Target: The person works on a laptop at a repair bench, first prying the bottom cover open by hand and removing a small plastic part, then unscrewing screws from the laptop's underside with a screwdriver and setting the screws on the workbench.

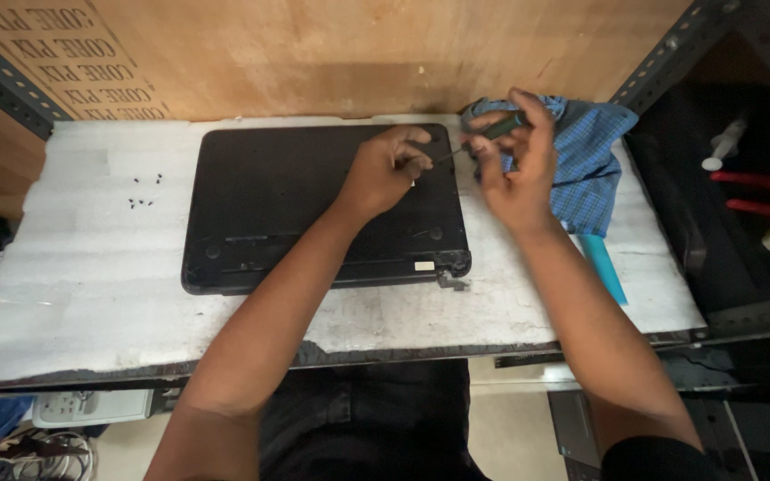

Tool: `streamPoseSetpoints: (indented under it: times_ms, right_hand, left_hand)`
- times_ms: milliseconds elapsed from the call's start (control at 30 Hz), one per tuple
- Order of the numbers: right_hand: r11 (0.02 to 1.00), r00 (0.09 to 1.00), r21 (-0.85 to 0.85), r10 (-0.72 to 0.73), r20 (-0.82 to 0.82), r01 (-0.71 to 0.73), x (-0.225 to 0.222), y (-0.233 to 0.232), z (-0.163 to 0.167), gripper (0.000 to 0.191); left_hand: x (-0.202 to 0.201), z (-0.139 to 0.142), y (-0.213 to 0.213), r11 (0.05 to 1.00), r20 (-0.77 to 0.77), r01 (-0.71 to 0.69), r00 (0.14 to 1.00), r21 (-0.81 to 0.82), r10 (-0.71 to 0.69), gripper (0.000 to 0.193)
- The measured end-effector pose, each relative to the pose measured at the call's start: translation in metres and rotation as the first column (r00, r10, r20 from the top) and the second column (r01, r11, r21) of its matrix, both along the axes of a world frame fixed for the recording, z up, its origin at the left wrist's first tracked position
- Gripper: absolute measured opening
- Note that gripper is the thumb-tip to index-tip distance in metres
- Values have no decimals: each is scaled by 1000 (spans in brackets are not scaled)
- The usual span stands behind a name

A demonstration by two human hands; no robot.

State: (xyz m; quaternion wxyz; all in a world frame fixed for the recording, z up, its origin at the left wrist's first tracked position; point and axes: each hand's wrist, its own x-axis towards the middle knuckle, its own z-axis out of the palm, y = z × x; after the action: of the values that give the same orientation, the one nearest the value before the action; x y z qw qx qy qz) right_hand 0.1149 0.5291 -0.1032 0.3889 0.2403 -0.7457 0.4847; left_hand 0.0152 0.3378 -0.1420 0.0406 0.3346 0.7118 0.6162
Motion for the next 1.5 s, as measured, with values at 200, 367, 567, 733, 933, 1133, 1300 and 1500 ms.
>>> streamPoseSetpoints:
  times_ms: [200, 367, 567, 733, 933, 1133, 1300, 1500]
  right_hand:
    - [999, 999, 39, -6, 51, 4, 4, 17, 9, 58]
    - [990, 983, 139, -28, 182, 3, 9, 27, 18, 62]
    - [964, 982, 266, -60, 180, 10, 10, 20, 23, 65]
    - [957, 973, 289, -81, 214, 16, 12, 19, 26, 65]
    - [957, 984, 289, -54, 170, 3, 11, 15, 29, 65]
    - [905, 983, 390, -185, 6, 168, 14, 6, 42, 60]
    - [922, 989, 364, -148, 22, 130, 15, 1, 43, 45]
    - [995, 984, 98, -9, 178, -8, 12, -2, 38, 45]
  left_hand:
    - [-1, 0, 2, 1000, -11, -4, 1000, 18, 4, 34]
    - [-3, -5, 3, 1000, -26, -10, 1000, -15, 10, 35]
    - [-4, -9, 4, 1000, -47, 20, 999, 11, -20, 37]
    - [-2, -7, 3, 1000, -50, 9, 999, 6, -9, 36]
    - [3, 0, 2, 1000, -63, -6, 998, -15, 5, 37]
    - [5, 2, -1, 1000, -85, -12, 996, -23, 10, 39]
    - [2, -4, 1, 1000, -72, -4, 997, -31, 2, 39]
    - [10, 2, 5, 998, -178, 36, 984, 52, -26, 23]
